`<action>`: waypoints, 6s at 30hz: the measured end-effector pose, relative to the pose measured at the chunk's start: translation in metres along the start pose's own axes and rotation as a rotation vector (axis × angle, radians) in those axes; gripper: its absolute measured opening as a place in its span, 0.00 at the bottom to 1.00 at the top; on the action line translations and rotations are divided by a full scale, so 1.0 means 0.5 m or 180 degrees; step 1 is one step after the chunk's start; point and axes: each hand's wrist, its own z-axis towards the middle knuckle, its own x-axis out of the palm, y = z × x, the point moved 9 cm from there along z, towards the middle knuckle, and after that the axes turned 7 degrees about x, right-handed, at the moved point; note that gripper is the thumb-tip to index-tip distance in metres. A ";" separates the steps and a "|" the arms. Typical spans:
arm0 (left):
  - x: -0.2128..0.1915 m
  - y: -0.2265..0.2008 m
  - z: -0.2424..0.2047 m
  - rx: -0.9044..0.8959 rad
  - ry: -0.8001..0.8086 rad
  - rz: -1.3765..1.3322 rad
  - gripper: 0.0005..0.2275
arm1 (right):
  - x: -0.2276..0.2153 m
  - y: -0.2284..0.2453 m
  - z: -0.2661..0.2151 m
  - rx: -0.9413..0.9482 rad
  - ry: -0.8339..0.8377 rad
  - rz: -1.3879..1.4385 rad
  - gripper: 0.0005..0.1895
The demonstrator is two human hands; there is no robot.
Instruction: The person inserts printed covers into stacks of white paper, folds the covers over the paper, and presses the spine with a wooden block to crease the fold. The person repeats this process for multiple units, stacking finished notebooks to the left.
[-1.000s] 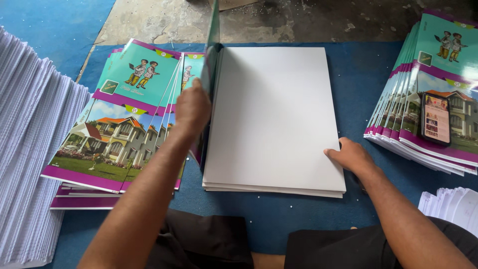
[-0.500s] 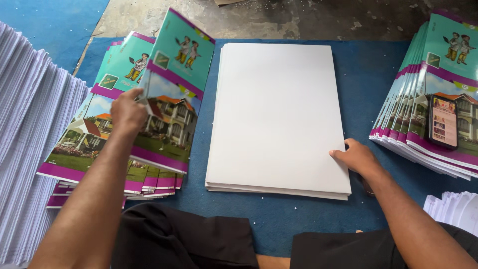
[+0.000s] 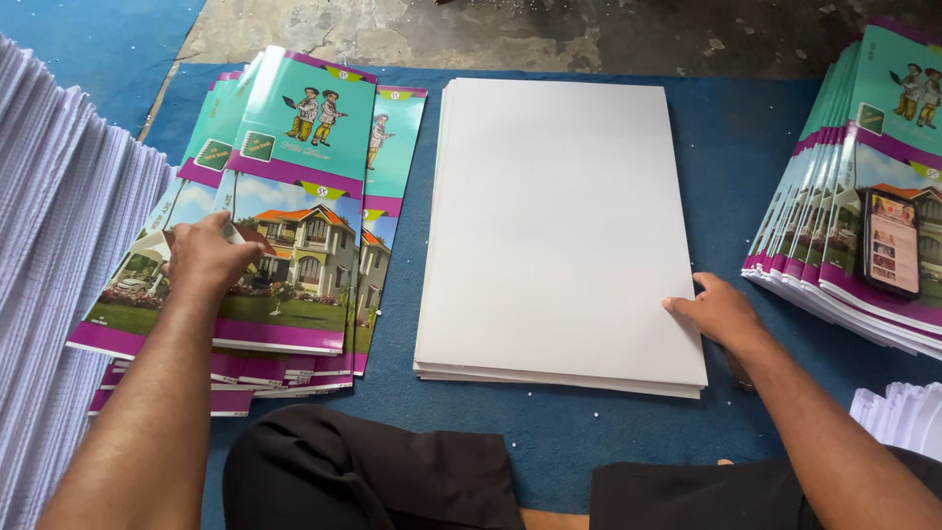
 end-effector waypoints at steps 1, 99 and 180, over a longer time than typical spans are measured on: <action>0.004 -0.002 -0.004 -0.0051 0.0075 0.0139 0.33 | 0.000 0.002 0.001 -0.0047 -0.0017 -0.0019 0.46; 0.406 -0.635 -0.214 0.0792 0.1666 -0.3176 0.21 | 0.085 0.507 -0.272 -0.2732 -0.1190 -0.1260 0.27; 0.343 -0.756 -0.220 0.2210 0.1527 0.0327 0.23 | 0.173 0.414 0.016 -0.1290 -0.0528 -0.1530 0.43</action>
